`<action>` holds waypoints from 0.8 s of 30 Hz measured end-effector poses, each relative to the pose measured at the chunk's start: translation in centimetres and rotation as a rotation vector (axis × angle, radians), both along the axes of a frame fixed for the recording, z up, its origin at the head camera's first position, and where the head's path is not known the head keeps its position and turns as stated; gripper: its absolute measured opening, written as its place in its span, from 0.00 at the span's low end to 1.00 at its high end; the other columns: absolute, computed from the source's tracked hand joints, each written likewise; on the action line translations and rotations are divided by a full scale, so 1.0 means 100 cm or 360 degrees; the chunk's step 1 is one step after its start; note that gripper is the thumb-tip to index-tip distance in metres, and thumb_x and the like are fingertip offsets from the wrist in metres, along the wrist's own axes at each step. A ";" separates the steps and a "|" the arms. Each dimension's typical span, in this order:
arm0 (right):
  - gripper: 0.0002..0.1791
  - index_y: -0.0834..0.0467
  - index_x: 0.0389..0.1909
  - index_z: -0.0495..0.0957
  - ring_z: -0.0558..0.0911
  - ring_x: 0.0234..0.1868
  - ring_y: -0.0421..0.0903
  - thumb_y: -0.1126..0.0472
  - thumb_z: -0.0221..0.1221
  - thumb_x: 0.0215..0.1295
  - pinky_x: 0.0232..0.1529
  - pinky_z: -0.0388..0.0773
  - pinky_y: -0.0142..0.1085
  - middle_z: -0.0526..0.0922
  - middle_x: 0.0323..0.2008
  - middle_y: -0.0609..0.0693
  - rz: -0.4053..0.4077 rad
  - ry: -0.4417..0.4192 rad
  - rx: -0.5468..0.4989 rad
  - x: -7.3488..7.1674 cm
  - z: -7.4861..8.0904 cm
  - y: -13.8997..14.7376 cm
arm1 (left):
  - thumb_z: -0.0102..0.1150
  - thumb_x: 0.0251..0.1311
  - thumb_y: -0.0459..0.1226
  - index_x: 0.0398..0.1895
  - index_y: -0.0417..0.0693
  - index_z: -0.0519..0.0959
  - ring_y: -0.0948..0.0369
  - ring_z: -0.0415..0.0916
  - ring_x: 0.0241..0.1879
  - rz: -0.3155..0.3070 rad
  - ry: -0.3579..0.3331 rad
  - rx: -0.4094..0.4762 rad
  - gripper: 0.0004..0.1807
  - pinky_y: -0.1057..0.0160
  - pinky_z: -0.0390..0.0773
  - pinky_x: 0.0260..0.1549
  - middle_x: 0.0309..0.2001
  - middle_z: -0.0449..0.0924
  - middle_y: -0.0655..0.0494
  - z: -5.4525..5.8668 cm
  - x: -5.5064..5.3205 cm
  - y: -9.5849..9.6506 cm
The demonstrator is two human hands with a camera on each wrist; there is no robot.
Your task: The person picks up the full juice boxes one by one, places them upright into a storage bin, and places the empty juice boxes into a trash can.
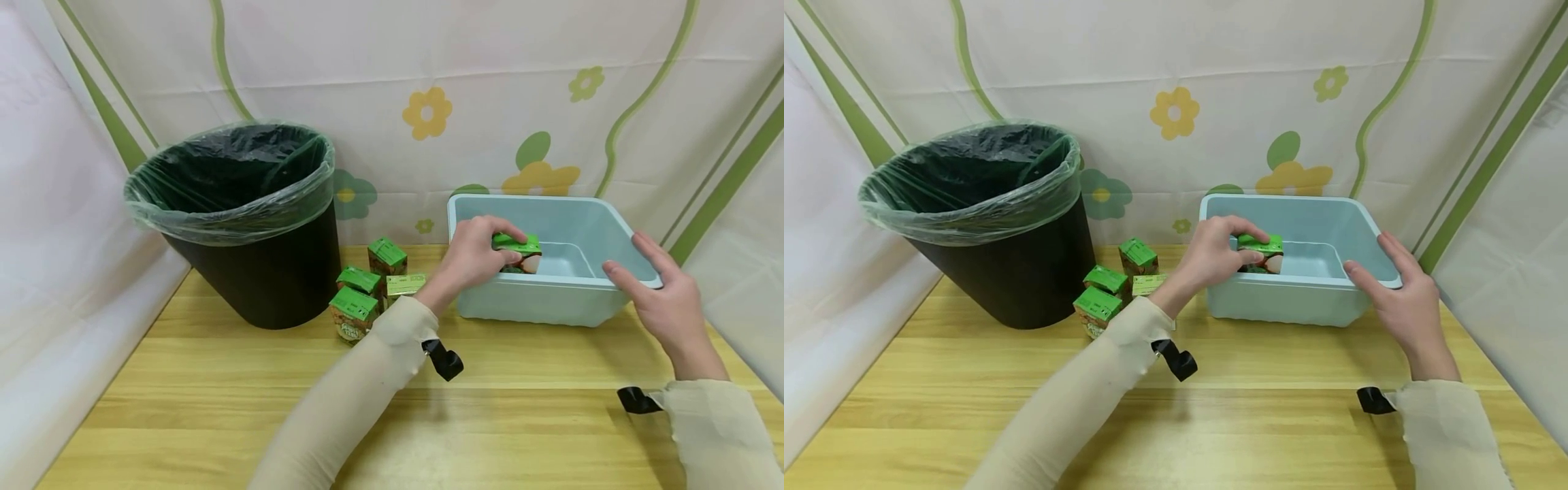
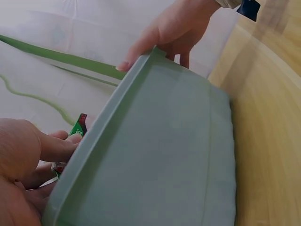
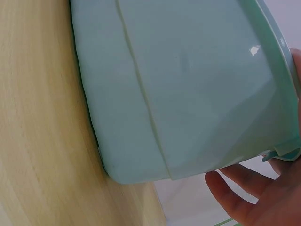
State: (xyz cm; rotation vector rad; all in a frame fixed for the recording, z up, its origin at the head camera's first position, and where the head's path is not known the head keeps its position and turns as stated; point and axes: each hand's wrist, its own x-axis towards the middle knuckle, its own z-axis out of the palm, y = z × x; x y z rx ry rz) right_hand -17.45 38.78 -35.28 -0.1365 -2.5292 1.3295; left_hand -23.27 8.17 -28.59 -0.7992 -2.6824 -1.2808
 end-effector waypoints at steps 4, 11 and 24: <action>0.43 0.36 0.86 0.52 0.39 0.88 0.42 0.43 0.61 0.76 0.87 0.34 0.52 0.48 0.82 0.22 0.0004 -0.0003 -0.0001 0.000 0.000 -0.001 | 0.74 0.65 0.37 0.50 0.58 0.91 0.66 0.80 0.53 -0.0010 -0.0023 -0.0097 0.12 0.76 0.77 0.44 0.55 0.88 0.64 -0.004 -0.001 0.005; 0.43 0.37 0.86 0.52 0.39 0.88 0.42 0.43 0.61 0.76 0.87 0.34 0.51 0.48 0.82 0.21 0.0006 0.0004 0.0007 0.001 0.000 0.000 | 0.75 0.64 0.39 0.50 0.59 0.91 0.67 0.82 0.57 -0.0048 -0.0028 -0.0313 0.12 0.75 0.79 0.48 0.55 0.89 0.67 -0.005 -0.005 0.008; 0.43 0.38 0.86 0.52 0.39 0.88 0.39 0.43 0.60 0.77 0.87 0.33 0.48 0.48 0.82 0.21 0.0009 0.0000 -0.0004 0.000 -0.001 0.000 | 0.72 0.67 0.39 0.55 0.55 0.89 0.71 0.85 0.47 0.0009 -0.0095 -0.0313 0.14 0.79 0.79 0.39 0.53 0.90 0.65 -0.004 -0.005 0.010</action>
